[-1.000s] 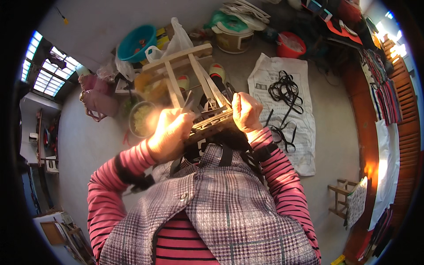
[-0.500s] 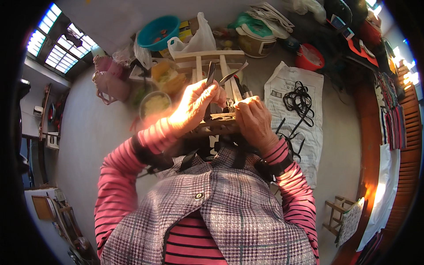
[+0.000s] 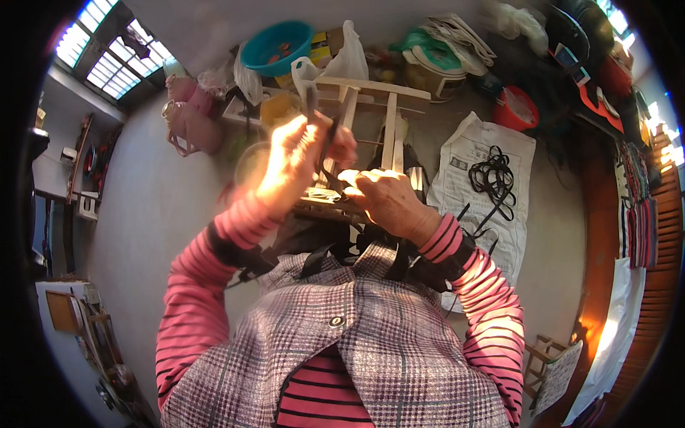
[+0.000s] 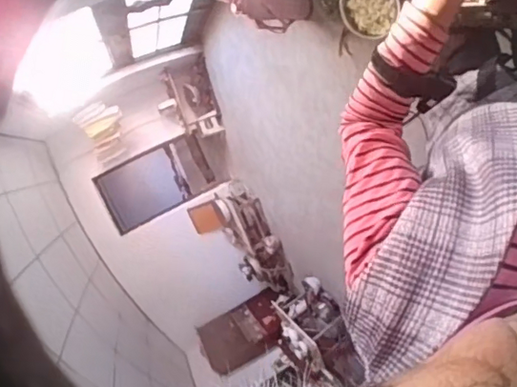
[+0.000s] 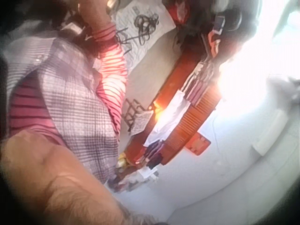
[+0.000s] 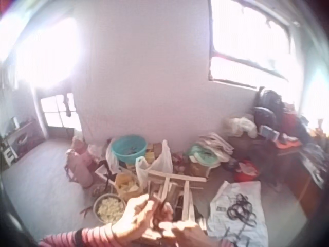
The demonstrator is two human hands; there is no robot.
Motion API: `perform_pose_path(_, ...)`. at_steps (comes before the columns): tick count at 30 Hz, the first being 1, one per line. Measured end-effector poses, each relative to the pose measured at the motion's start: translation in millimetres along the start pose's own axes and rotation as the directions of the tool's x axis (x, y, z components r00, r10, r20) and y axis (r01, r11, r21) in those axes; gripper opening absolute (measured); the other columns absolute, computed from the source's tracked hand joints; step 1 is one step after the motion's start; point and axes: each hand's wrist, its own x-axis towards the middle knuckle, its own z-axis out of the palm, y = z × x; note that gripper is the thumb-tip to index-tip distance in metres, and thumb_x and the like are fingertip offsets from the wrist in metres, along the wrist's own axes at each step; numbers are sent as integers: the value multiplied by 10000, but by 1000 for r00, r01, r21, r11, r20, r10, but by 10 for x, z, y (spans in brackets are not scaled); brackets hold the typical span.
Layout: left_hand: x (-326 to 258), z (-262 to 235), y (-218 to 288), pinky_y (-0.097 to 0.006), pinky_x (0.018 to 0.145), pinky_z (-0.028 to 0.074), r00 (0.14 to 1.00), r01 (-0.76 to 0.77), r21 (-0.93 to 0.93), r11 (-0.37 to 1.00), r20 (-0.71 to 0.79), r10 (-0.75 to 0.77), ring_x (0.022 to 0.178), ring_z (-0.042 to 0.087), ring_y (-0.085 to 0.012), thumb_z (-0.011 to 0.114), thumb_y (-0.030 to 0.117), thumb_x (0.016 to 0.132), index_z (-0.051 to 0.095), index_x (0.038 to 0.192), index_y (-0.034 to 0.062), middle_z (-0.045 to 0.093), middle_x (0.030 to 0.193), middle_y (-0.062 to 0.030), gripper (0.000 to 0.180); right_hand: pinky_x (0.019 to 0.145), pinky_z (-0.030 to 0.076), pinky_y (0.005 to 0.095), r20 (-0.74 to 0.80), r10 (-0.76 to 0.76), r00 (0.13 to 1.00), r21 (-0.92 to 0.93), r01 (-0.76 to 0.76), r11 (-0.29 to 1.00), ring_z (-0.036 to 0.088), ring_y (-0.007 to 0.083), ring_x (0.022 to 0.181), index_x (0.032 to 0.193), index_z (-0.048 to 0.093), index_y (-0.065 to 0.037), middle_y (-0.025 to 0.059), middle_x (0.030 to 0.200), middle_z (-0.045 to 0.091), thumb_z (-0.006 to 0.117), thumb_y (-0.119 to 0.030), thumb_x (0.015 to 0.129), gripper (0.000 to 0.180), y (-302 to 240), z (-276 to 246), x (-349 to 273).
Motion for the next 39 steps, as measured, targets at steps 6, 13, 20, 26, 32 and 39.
perform_pose_path(6, -132, -516, 290, -323, 570, 416, 976, -118, 704, 700, -49, 214, 618, 548, -199, 483, 147, 1029, 560, 835, 13, 560, 696, -82, 249, 787, 530, 387, -3, -114, 994, 201, 112, 973, 618, 314, 951, 1166, 608, -54, 111, 1028, 641, 654, -125, 890, 289, -77, -30, 72)
perform_pose_path(13, -491, -801, -376, -441, 731, 487, 953, -116, 935, 334, 9, 303, 829, 585, -387, 596, 134, 928, 563, 929, 5, 567, 919, -166, 133, 746, 525, 349, -1, -37, 999, 480, 33, 877, 619, 279, 873, 1051, 660, 7, 129, 987, 618, 694, 1, 831, 223, -54, 93, 162)
perform_pose_path(20, -667, -719, -557, -360, 580, 478, 954, 62, 755, 653, -237, 184, 607, 563, -340, 573, 152, 988, 585, 855, 29, 574, 693, -141, 181, 705, 469, 268, 125, 234, 964, 607, -261, 751, 582, 143, 769, 944, 674, 12, 67, 844, 602, 595, -50, 955, 101, -210, 120, 115)
perform_pose_path(26, -743, -676, -500, -275, 551, 452, 919, 42, 644, 764, -325, 224, 582, 539, -133, 534, 163, 1025, 562, 849, 17, 555, 661, -32, 231, 752, 469, 243, 87, 360, 929, 805, -278, 524, 581, 111, 830, 985, 656, 13, 35, 872, 621, 553, -43, 987, 117, -395, 227, 227)
perform_pose_path(32, -763, -661, -558, -272, 550, 462, 885, 20, 595, 804, -384, 263, 582, 541, -129, 516, 168, 1037, 538, 834, 5, 544, 660, -42, 261, 818, 502, 285, 71, 318, 945, 831, -232, 505, 638, 147, 832, 951, 659, 43, 66, 892, 669, 518, -193, 1042, 290, -360, 187, 225)
perform_pose_path(39, -793, -686, -645, -282, 532, 450, 879, -2, 617, 787, -374, 296, 563, 539, -147, 522, 127, 1027, 519, 823, 0, 540, 652, -58, 241, 849, 553, 396, 131, 319, 939, 926, -231, 300, 668, 225, 824, 894, 629, 32, 111, 811, 642, 517, -243, 1039, 331, -248, 287, 184)
